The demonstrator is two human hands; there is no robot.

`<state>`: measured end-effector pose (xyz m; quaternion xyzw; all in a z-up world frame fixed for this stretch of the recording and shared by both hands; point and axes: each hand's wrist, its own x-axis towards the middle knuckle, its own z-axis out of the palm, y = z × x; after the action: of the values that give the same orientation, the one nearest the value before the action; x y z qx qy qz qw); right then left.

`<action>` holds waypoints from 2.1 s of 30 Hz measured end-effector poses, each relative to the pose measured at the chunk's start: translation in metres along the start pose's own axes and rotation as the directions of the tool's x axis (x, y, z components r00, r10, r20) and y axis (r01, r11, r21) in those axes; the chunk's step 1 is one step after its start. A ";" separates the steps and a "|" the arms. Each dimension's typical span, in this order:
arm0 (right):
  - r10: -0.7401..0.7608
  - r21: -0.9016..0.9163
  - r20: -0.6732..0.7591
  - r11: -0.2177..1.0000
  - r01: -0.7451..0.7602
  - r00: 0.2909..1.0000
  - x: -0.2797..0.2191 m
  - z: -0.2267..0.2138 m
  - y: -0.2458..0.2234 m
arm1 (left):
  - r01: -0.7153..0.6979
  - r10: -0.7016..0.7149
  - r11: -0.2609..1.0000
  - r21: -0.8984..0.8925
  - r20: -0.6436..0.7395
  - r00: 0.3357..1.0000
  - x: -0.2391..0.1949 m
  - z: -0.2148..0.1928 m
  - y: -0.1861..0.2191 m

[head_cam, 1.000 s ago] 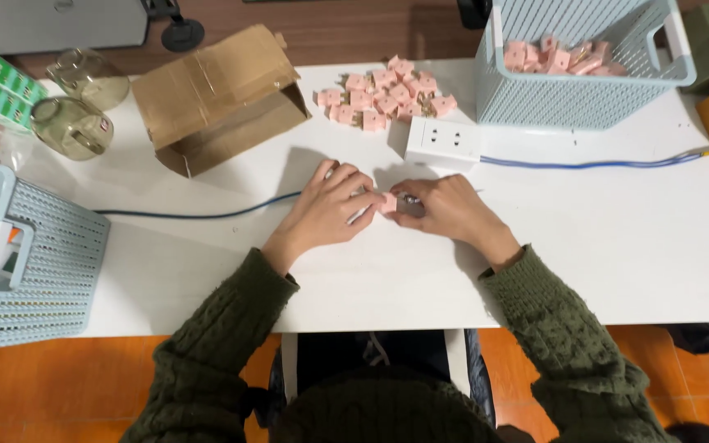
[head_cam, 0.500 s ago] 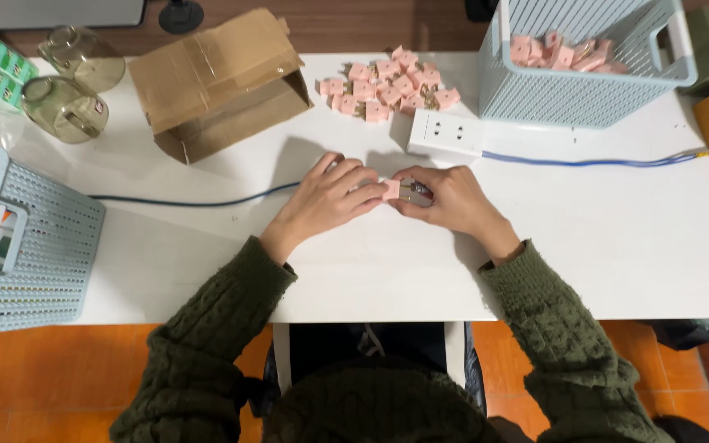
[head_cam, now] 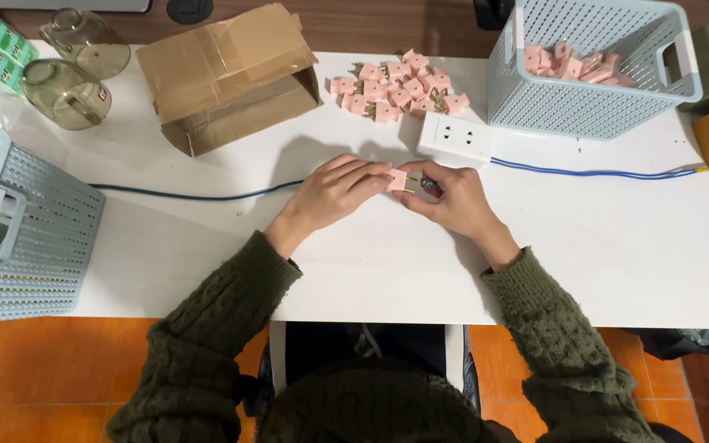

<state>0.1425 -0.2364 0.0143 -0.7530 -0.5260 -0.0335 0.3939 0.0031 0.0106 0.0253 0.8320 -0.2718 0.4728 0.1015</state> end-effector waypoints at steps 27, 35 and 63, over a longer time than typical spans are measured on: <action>0.192 -0.324 0.186 0.938 -0.124 0.964 0.041 0.040 -0.021 | 0.682 -0.859 0.425 -0.595 -0.029 0.510 -0.017 0.019 -0.018; 0.125 -0.429 0.229 0.903 -0.015 0.965 0.038 0.042 -0.018 | 0.746 -0.914 0.195 -0.636 0.157 0.373 -0.023 0.027 -0.018; 0.086 -0.262 -0.175 0.956 -0.130 0.981 0.026 0.030 -0.019 | 0.704 -0.855 -0.003 -0.710 0.366 0.366 -0.012 0.036 0.019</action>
<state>0.1274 -0.1946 0.0164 -0.8225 -0.4407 -0.1449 0.3291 0.0143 -0.0160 -0.0058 0.6488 0.0740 0.2277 0.7223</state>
